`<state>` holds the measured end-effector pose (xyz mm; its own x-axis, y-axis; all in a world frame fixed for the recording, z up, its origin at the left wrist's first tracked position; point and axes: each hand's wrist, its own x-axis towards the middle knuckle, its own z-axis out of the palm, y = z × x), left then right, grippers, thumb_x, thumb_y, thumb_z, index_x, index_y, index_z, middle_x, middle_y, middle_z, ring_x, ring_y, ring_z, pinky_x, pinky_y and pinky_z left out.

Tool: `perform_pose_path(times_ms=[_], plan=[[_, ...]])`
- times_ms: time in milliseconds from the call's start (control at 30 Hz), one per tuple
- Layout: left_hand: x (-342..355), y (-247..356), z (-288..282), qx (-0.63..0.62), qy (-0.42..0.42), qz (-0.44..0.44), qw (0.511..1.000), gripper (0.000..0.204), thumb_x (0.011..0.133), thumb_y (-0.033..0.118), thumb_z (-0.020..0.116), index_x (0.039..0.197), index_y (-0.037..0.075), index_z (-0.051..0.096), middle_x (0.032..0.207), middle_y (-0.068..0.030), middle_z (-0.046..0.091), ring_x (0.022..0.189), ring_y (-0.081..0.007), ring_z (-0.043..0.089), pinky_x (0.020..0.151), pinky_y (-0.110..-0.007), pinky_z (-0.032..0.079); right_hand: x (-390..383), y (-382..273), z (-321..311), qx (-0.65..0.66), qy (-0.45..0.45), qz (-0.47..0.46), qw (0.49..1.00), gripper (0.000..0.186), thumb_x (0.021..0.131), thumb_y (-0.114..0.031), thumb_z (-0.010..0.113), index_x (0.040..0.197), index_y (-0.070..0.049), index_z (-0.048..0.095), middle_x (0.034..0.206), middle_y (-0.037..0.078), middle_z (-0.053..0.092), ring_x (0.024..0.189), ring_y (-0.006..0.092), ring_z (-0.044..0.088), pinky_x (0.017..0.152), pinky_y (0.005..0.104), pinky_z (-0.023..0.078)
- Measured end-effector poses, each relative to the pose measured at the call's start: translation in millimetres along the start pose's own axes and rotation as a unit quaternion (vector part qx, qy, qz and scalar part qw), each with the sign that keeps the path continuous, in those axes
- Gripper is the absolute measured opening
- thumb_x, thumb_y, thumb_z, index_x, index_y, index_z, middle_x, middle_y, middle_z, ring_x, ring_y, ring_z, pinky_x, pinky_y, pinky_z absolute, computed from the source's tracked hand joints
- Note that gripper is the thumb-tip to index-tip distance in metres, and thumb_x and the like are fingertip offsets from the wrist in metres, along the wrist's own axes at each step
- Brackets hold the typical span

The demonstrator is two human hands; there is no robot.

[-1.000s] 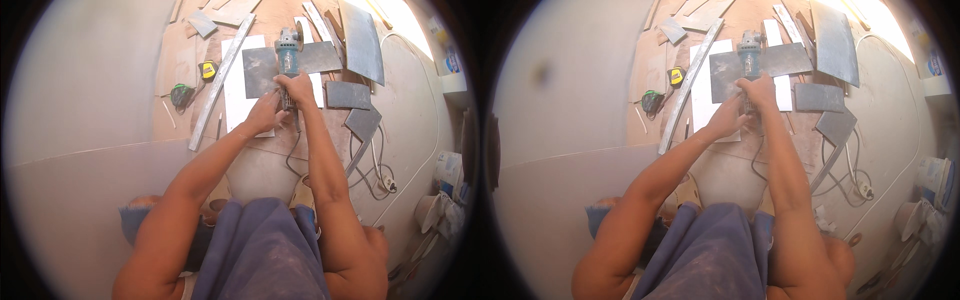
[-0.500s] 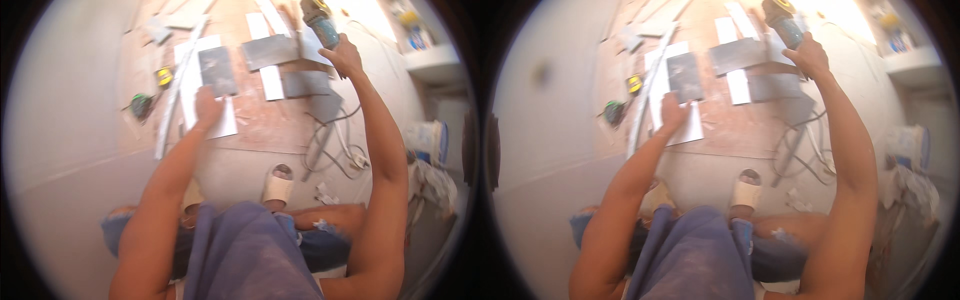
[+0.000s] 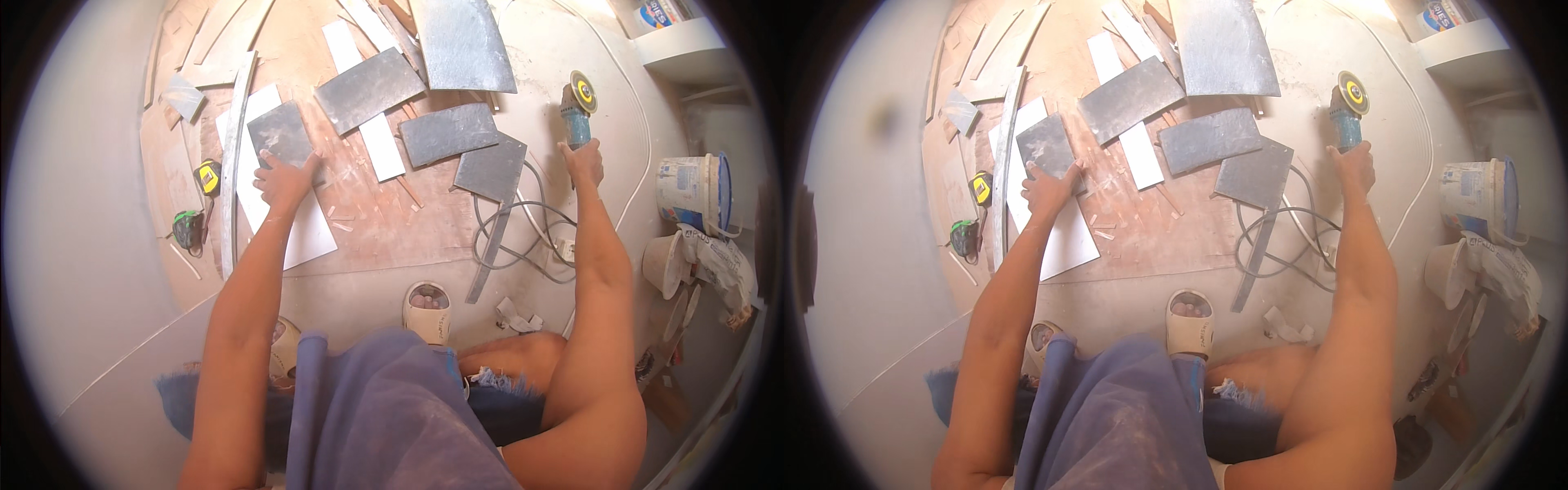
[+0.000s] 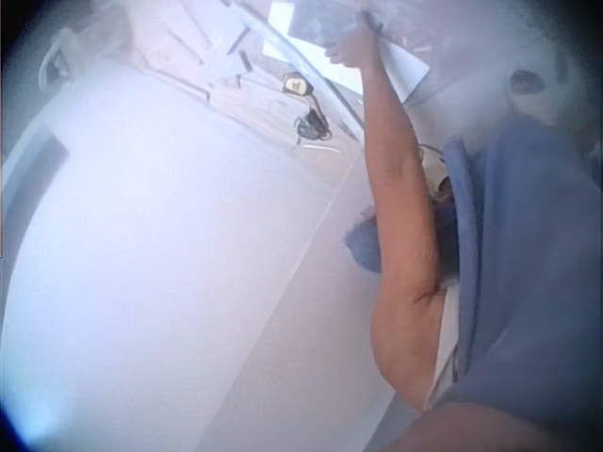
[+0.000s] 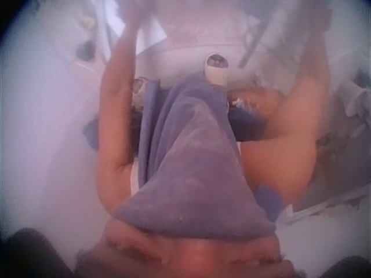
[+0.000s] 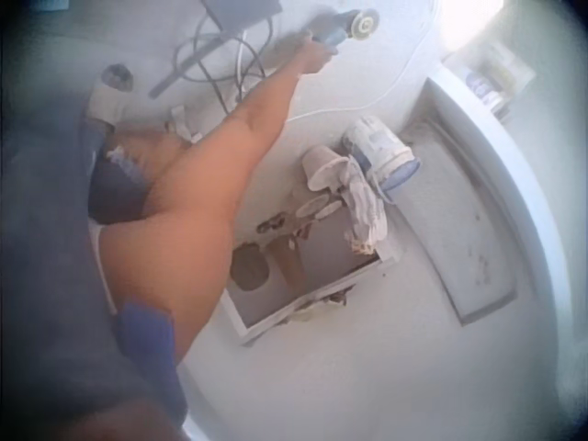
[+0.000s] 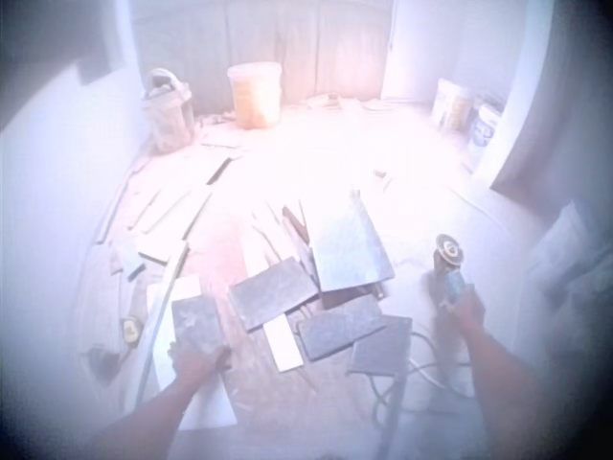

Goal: The person measures and marks a rectangular tile with a tape measure and marker, then uses an angle grinder to cut along the marked line. The cut tile is set aside among other cut pieces.

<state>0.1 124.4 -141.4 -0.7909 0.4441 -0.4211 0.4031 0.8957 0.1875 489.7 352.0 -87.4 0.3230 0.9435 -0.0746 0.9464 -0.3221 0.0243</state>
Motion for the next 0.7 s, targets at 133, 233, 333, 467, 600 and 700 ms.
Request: perform_pose_path(times_ms=[133, 233, 333, 467, 600, 700], plan=[[-3.6, 12.5, -1.6, 0.018, -0.01, -0.032, 0.999, 0.124, 0.074, 0.068, 0.071, 0.157, -0.001, 0.011, 0.149, -0.0386, 0.023, 0.141, -0.0561, 0.023, 0.108, -0.066, 0.031, 2.4, -3.2, 37.6, 0.009, 0.004, 0.017, 1.0, 0.076, 0.078, -0.055, 0.076, 0.124, -0.001, 0.049, 0.119, 0.022, 0.065, 0.11, 0.04, 0.065, 0.093, 0.0512, 0.053], [0.7, 3.8, 0.2, 0.0, -0.015, -0.016, 1.0, 0.122, 0.076, 0.065, 0.07, 0.157, -0.003, 0.01, 0.15, -0.0402, 0.02, 0.143, -0.0565, 0.018, 0.109, -0.066, 0.029, 11.2, -9.6, 53.5, 0.018, 0.008, 0.018, 1.0, 0.078, 0.077, -0.057, 0.076, 0.124, -0.001, 0.05, 0.119, 0.023, 0.065, 0.111, 0.0405, 0.065, 0.094, 0.0517, 0.052], [-1.2, 6.6, -1.0, 0.034, -0.024, -0.015, 0.999, 0.12, 0.079, 0.064, 0.069, 0.157, -0.005, 0.008, 0.151, -0.0416, 0.016, 0.143, -0.0572, 0.015, 0.11, -0.067, 0.027, 19.3, -10.1, 66.7, 0.025, 0.014, 0.022, 0.999, 0.079, 0.078, -0.06, 0.073, 0.125, 0.0, 0.051, 0.121, 0.023, 0.064, 0.111, 0.0415, 0.064, 0.094, 0.0525, 0.051], [-6.1, 17.7, -2.2, 0.049, -0.016, -0.023, 0.998, 0.12, 0.08, 0.064, 0.067, 0.157, -0.005, 0.006, 0.152, -0.042, 0.015, 0.144, -0.0565, 0.013, 0.11, -0.069, 0.025, 21.1, -9.4, 62.4, 0.019, 0.021, 0.019, 0.999, 0.082, 0.079, -0.062, 0.071, 0.127, 0.001, 0.05, 0.121, 0.025, 0.063, 0.113, 0.0421, 0.063, 0.095, 0.053, 0.051], [4.4, 6.0, 17.4, 0.063, 0.032, -0.037, 0.997, 0.123, 0.075, 0.069, 0.069, 0.158, -0.001, 0.01, 0.151, -0.0366, 0.022, 0.143, -0.0533, 0.02, 0.109, -0.071, 0.026, 25.8, -12.0, 72.7, 0.028, 0.03, -0.006, 0.999, 0.086, 0.078, -0.065, 0.071, 0.129, 0.001, 0.049, 0.122, 0.026, 0.063, 0.114, 0.0428, 0.063, 0.096, 0.0523, 0.05], [-1.7, 11.5, 4.0, 0.087, 0.041, -0.033, 0.995, 0.123, 0.072, 0.068, 0.072, 0.155, -0.005, 0.018, 0.141, -0.0357, 0.032, 0.133, -0.0497, 0.034, 0.105, -0.062, 0.035, 26.9, -14.8, 64.4, 0.045, -0.012, -0.014, 0.999, 0.092, 0.075, -0.068, 0.072, 0.129, 0.003, 0.05, 0.122, 0.027, 0.064, 0.114, 0.0432, 0.062, 0.096, 0.0512, 0.05]])
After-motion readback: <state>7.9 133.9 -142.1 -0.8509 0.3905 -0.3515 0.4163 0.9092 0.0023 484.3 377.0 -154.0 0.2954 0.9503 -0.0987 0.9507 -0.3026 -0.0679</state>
